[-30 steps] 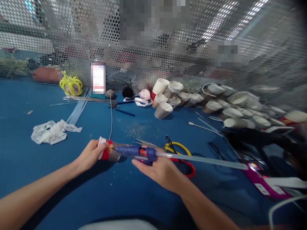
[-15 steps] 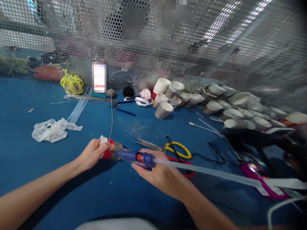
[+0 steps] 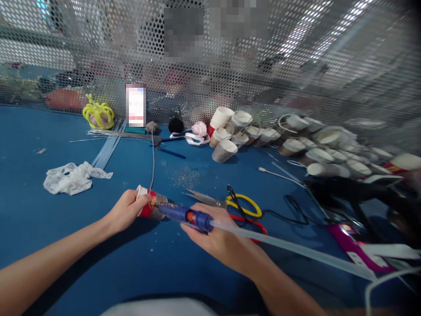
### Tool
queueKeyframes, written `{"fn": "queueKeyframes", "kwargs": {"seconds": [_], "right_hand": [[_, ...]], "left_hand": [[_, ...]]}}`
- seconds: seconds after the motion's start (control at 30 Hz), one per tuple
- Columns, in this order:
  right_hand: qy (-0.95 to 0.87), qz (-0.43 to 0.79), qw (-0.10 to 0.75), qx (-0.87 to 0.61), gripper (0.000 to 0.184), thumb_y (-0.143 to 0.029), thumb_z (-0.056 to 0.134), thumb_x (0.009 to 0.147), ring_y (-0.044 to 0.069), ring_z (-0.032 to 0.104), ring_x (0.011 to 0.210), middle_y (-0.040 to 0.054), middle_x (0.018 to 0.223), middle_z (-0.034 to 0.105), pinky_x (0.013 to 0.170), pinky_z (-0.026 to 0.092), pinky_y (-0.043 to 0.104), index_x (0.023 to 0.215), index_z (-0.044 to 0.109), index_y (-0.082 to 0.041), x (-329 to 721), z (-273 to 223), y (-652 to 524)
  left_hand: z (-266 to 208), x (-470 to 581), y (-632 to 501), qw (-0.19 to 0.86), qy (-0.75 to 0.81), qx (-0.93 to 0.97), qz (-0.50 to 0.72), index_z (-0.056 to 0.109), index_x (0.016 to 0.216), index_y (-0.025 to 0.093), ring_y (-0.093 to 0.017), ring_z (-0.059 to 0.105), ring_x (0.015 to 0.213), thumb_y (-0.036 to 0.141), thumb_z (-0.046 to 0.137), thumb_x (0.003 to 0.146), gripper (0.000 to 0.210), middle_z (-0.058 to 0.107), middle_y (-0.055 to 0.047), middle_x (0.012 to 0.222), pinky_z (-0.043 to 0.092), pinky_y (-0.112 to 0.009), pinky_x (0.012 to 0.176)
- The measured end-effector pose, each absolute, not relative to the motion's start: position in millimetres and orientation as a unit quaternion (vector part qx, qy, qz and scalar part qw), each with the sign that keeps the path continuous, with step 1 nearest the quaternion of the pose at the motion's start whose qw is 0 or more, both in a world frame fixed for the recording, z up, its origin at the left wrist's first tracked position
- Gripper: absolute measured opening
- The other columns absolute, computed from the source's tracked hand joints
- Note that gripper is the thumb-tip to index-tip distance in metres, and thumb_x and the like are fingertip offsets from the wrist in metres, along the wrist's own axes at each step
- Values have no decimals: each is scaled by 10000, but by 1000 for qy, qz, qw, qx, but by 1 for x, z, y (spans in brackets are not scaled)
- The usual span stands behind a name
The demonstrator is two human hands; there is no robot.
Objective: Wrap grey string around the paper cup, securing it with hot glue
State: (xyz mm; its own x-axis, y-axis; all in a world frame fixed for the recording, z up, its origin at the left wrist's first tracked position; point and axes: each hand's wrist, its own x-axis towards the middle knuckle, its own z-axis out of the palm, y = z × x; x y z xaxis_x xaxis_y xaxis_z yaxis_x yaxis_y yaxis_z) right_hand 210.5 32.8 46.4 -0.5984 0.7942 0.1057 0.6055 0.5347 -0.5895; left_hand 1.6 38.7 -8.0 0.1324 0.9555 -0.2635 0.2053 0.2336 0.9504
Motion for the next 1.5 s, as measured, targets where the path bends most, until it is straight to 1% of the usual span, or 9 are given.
{"fn": "queueKeyframes", "kwargs": {"seconds": [0.23,0.37,0.47,0.63,0.87,1.1,1.3,1.5], "right_hand": [[-861,256,182,-400,149,-199,467,739,87,437,547,-28,597,453,510,340,207,608,397,-178,209,49,33],[-864,247,178,-401,153,-204,470,733,86,434,540,-31,593,451,503,334,206,603,394,-181,210,48,33],[-863,248,182,-401,144,-197,457,739,87,435,538,-25,602,461,505,340,207,608,399,-180,209,48,32],[-864,248,163,-406,153,-189,475,728,87,438,535,-30,589,456,495,341,204,598,395,-179,209,50,31],[-861,237,192,-407,112,-206,468,737,97,457,557,-12,617,493,516,356,216,632,443,-176,211,47,36],[-858,243,181,-416,133,-232,481,731,94,453,558,-25,604,478,525,355,216,622,423,-181,213,44,33],[-853,246,194,-418,136,-240,487,730,87,435,533,-32,588,467,525,357,216,623,426,-181,213,45,36],[-859,242,192,-407,134,-230,505,716,84,432,516,-33,582,466,505,361,207,618,430,-180,215,44,35]], "left_hand": [[-7,2,39,548,560,524,332,490,564,110,-75,341,418,362,380,719,316,411,39,461,265,-185,419],[-7,3,39,540,565,529,331,455,534,120,-68,312,416,356,378,720,310,379,48,451,238,-179,408],[-8,3,39,539,564,530,332,466,557,115,-69,308,422,357,372,726,310,366,51,454,244,-180,414],[-9,3,38,541,555,540,329,460,563,112,-70,309,447,349,361,734,309,375,42,482,249,-180,424],[-9,3,37,512,569,559,320,450,573,118,-72,287,448,352,346,740,306,334,50,481,238,-184,421],[-5,4,36,519,560,564,316,451,572,118,-78,298,463,355,336,738,311,343,41,499,254,-190,435],[-5,4,35,488,574,580,310,418,530,131,-73,263,446,353,341,732,310,305,52,469,221,-191,413],[-2,5,34,492,561,592,305,462,566,123,-85,308,468,362,328,737,323,354,38,497,268,-192,437]]}}
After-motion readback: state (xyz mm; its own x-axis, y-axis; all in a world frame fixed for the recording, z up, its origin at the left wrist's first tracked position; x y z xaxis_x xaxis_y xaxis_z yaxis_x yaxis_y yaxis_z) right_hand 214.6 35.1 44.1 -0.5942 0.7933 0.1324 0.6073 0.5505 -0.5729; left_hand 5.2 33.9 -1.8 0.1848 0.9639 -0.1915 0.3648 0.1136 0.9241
